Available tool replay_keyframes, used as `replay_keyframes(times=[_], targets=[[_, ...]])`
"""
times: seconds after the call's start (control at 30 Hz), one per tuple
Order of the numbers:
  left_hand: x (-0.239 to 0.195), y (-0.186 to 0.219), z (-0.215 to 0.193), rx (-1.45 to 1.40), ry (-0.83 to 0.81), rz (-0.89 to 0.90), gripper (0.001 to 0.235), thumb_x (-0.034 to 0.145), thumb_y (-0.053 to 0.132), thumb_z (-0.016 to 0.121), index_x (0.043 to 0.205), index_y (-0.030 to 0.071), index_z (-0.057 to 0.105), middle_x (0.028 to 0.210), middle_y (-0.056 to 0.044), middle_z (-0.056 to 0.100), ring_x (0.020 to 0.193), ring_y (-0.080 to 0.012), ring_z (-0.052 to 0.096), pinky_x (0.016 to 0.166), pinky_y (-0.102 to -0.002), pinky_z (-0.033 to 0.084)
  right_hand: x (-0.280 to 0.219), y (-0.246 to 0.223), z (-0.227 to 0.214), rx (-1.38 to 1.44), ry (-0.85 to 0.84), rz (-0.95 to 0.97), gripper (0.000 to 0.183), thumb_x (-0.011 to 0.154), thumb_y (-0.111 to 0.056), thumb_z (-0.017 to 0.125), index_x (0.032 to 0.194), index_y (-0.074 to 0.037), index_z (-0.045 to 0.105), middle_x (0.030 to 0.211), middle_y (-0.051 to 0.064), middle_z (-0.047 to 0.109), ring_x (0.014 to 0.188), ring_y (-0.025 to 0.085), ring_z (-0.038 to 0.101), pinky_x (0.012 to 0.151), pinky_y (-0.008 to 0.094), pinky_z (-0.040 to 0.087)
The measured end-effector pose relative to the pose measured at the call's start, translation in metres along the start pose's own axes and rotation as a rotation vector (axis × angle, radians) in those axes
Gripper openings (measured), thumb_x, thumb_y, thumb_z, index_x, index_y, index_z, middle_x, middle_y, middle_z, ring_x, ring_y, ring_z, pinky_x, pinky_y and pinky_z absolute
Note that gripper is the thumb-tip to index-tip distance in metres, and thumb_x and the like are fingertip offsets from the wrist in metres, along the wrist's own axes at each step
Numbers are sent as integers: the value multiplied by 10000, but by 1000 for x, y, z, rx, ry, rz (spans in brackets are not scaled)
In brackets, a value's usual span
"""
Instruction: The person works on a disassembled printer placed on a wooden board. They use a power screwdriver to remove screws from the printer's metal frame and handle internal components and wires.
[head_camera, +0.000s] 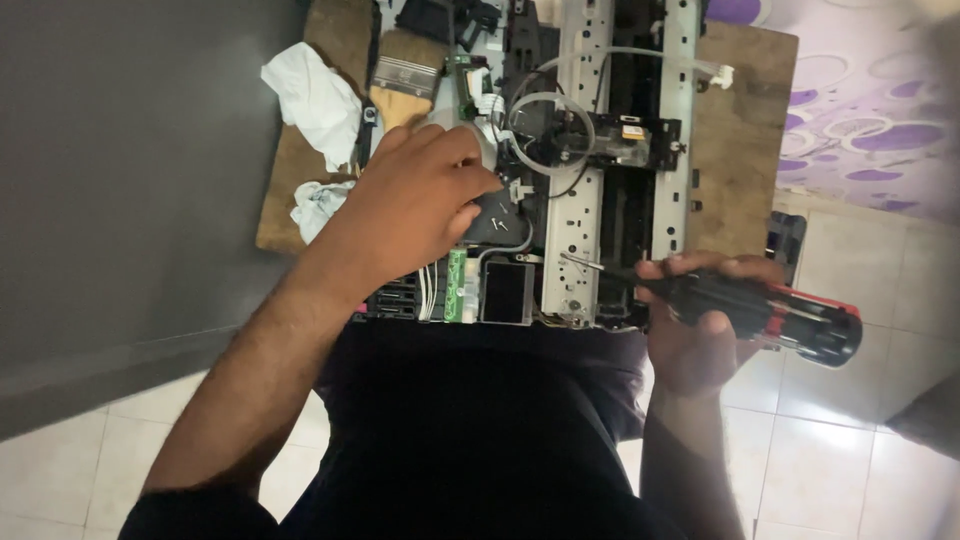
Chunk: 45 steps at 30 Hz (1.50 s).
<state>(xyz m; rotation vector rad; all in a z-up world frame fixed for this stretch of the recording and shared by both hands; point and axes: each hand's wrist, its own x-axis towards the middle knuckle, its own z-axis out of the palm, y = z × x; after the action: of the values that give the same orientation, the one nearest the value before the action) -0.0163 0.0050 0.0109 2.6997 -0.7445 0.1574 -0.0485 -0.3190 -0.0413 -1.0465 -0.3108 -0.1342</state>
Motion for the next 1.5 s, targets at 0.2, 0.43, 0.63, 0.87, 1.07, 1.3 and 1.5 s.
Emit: replay_keyframes(times=[0.2,0.43,0.63,0.87,1.07,1.3,1.5], targets=[[-2,22,-22,26,-81,-24,265,904,242,772,1154,155,763,1032,-42,649,926,-298,635,1061,-563,415,5,0,7,-19,-40,-46,395,977,-316,797,1250,-163,556,1123,176,700,1000,332,749,739,308,667],[-26,40,-23,-152,3,-47,278,927,187,752,1193,113,725,1050,-45,617,965,-266,587,880,-461,440,5,-1,8,-28,-8,-3,446,956,-376,828,1228,-172,541,1113,160,692,1006,331,738,719,336,656],[-27,28,-19,-115,16,-78,274,942,197,742,1202,112,726,1054,-49,641,977,-265,607,903,-471,448,7,-1,7,-33,-23,-15,437,965,-376,821,1232,-167,545,1116,158,692,999,331,739,712,330,657],[-29,26,-12,-119,0,-117,238,930,188,747,1156,116,737,1040,-47,648,955,-266,596,867,-456,428,8,-2,11,-77,-32,-32,427,977,-379,802,1232,-163,537,1098,163,689,994,334,743,721,311,656],[-15,66,-1,-49,-42,-81,624,898,417,675,1438,132,548,1451,-168,529,1314,-369,481,1099,-604,377,6,1,10,-46,-11,-43,427,975,-339,806,1249,-157,533,1115,182,684,1015,344,736,733,331,662],[-12,134,28,200,33,-160,1397,594,744,973,1641,174,244,1672,-130,330,1557,-387,322,1176,-701,346,1,4,10,-100,36,-117,446,988,-373,784,1263,-173,495,1133,191,663,978,330,725,689,329,641],[-11,141,47,339,113,-159,1178,848,467,998,1699,184,234,1725,-133,333,1588,-388,342,1208,-639,102,2,5,12,-109,49,-148,441,1000,-370,770,1266,-159,488,1123,185,650,978,317,723,718,331,653]])
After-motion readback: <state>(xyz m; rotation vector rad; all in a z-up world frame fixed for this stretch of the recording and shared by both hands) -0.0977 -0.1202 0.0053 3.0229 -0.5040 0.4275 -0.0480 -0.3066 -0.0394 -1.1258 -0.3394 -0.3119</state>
